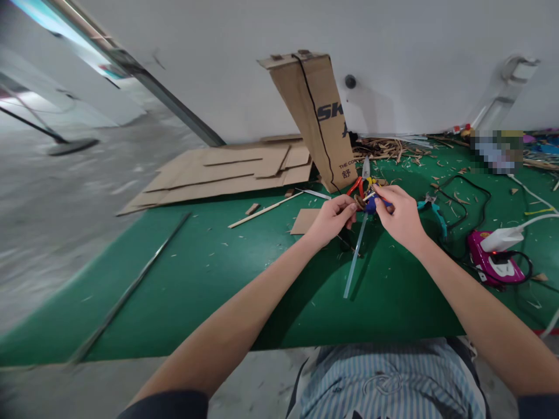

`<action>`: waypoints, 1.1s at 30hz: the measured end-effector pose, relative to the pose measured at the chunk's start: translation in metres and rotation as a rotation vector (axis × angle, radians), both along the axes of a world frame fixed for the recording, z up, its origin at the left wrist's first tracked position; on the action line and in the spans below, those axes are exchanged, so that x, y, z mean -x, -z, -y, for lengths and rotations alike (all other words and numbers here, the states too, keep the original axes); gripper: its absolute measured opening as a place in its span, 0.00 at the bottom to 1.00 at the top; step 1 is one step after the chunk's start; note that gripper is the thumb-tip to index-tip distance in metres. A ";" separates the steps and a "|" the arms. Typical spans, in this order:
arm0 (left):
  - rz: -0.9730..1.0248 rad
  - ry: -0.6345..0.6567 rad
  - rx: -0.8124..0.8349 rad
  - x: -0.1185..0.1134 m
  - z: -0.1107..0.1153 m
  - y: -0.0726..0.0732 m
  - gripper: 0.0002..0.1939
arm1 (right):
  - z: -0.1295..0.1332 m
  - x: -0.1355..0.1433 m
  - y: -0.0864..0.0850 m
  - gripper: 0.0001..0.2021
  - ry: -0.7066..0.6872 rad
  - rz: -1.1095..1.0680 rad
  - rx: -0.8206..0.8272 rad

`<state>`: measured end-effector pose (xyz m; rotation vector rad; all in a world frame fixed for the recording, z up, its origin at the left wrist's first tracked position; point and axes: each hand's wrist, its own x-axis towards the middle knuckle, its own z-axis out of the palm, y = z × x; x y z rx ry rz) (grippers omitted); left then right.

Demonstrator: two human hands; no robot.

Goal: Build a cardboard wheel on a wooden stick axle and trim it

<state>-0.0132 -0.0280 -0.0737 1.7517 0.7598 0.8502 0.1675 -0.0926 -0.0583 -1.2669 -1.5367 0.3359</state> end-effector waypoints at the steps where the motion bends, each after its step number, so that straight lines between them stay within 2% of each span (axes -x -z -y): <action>1: -0.004 -0.011 -0.011 0.000 0.000 0.001 0.11 | 0.000 -0.001 -0.001 0.16 -0.018 -0.004 0.014; 4: -0.052 -0.080 -0.093 0.000 0.000 0.002 0.08 | -0.001 -0.003 -0.001 0.18 -0.057 -0.006 0.050; 8: -0.191 -0.207 -0.358 0.001 0.003 0.002 0.07 | -0.003 -0.006 0.004 0.18 -0.081 -0.051 0.088; 13: -0.320 -0.243 -0.709 0.005 0.002 0.007 0.08 | -0.006 -0.005 0.009 0.17 -0.085 -0.149 0.132; 16: -0.402 -0.269 -0.838 0.006 0.001 0.009 0.09 | -0.007 -0.005 0.010 0.17 -0.079 -0.172 0.151; 18: -0.419 -0.275 -0.841 0.005 0.001 0.009 0.10 | -0.008 -0.005 0.011 0.18 -0.080 -0.173 0.170; 24: -0.362 -0.241 -0.618 0.003 0.006 0.000 0.08 | -0.008 -0.007 0.009 0.17 -0.081 -0.163 0.198; 33: -0.297 -0.210 -0.436 0.001 0.010 -0.006 0.10 | -0.010 -0.009 0.013 0.15 -0.103 -0.223 0.164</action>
